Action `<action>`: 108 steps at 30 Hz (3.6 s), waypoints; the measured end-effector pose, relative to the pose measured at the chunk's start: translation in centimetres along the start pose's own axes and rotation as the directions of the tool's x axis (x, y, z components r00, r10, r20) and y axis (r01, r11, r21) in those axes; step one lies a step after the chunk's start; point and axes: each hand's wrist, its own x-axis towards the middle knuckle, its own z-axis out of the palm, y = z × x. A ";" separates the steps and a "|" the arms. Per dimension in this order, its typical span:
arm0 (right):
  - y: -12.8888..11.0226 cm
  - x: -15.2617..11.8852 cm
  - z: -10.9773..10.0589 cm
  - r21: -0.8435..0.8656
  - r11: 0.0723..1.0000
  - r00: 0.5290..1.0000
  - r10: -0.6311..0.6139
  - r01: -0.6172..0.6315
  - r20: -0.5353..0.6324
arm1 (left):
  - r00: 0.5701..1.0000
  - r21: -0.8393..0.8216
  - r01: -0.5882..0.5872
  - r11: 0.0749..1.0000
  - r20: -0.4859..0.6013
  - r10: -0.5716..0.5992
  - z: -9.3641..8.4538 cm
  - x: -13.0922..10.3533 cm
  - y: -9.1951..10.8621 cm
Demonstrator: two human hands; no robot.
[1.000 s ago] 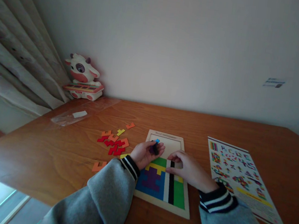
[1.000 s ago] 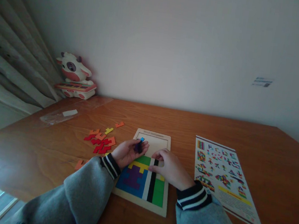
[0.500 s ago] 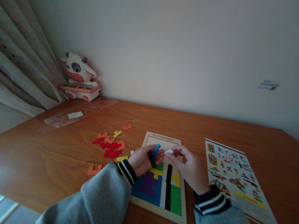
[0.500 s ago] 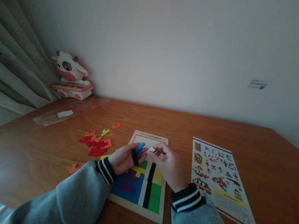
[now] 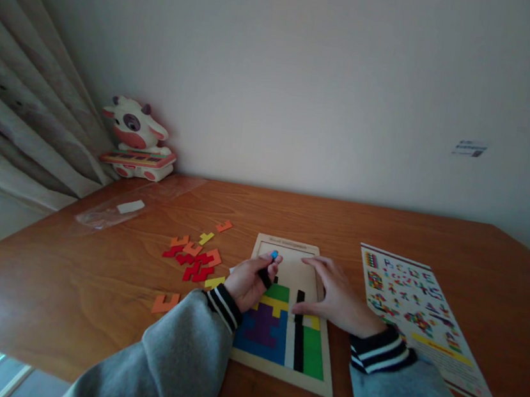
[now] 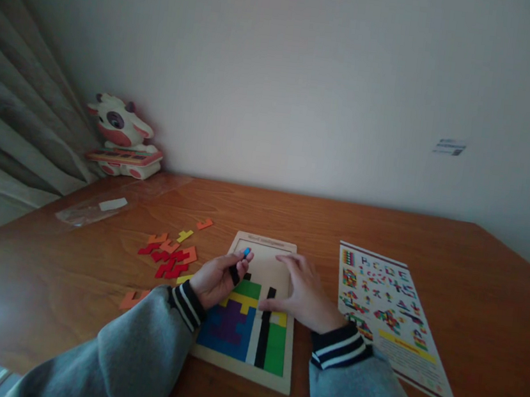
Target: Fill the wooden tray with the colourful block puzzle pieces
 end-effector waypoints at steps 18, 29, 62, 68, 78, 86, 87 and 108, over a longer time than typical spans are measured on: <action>0.6 0.6 1.0 -0.060 0.998 0.987 -0.018 0.008 -0.161 | 0.997 0.104 -0.012 0.994 0.073 0.005 -0.5 0.2 -0.6; -0.5 -0.8 0.6 -0.089 0.995 0.986 -0.030 0.046 0.165 | 0.998 0.092 -0.023 0.995 0.063 0.018 -0.5 0.2 -0.6; -1.5 -0.9 0.4 -0.109 0.994 0.952 0.051 -0.019 0.301 | 0.998 0.115 -0.038 0.993 0.055 0.032 -0.5 0.3 -0.8; -1.4 -0.7 0.6 -0.091 0.996 0.969 0.030 -0.008 0.243 | 0.997 0.118 -0.038 0.992 0.072 0.030 -0.6 0.4 -0.8; 0.8 0.1 1.7 -0.039 0.999 0.999 0.000 -0.001 -0.044 | 0.996 0.126 -0.031 0.992 0.089 0.020 -0.8 0.5 -0.9; 1.5 0.2 1.3 -0.042 0.999 0.996 -0.018 0.014 -0.091 | 0.997 0.126 -0.039 0.991 0.070 0.030 -0.5 0.2 -0.8; 1.5 0.1 1.2 -0.057 0.998 0.999 -0.020 0.018 -0.046 | 0.997 0.128 -0.040 0.991 0.069 0.032 -0.4 0.2 -0.8; 1.0 1.2 2.6 -0.096 0.992 0.964 0.058 -0.085 -0.259 | 0.998 0.132 -0.035 0.991 0.054 0.028 -0.2 0.1 -0.8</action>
